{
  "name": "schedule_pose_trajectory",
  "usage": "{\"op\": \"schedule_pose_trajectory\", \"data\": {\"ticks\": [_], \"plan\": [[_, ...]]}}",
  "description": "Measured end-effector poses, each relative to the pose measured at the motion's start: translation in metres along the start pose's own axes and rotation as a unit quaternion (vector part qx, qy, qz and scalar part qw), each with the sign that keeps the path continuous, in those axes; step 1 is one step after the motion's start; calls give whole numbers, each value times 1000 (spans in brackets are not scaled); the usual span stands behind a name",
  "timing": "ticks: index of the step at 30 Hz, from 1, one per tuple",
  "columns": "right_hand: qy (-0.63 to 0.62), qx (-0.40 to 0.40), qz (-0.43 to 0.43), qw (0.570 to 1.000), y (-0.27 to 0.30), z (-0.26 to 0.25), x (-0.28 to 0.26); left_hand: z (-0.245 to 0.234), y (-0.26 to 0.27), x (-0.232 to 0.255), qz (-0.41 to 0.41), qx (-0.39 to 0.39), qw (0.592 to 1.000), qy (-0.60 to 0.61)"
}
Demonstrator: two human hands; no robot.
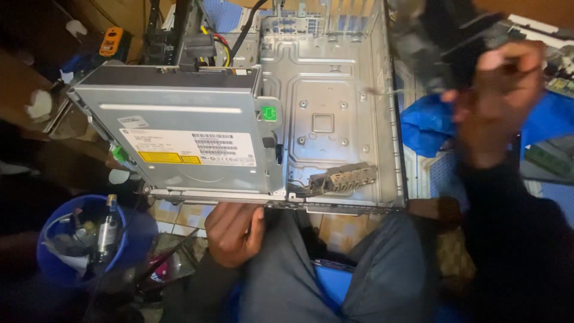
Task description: Disassembling and cleaning components of a desktop computer.
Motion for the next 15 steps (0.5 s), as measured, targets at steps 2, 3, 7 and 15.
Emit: {"op": "schedule_pose_trajectory", "data": {"ticks": [2, 3, 7, 15], "plan": [[127, -20, 55, 990, 3, -47, 13, -12, -7, 10, -29, -19, 999, 20], [126, -27, 54, 990, 3, -52, 9, -11, 1, 6, -33, -15, 999, 18], [202, -38, 173, 963, 22, -80, 23, -13, 23, -1, -60, -5, 998, 11], [521, -135, 16, 843, 46, -26, -24, -23, 24, -12, -134, -34, 988, 66]]}}
Point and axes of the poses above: each hand's wrist, its own y-axis away from the middle knuckle, its own z-axis out of the palm, x = y × z, the point moved 2 cm from there along -y, towards the middle knuckle, and after that the axes turned 2 degrees about -x, right-handed, at the moved point
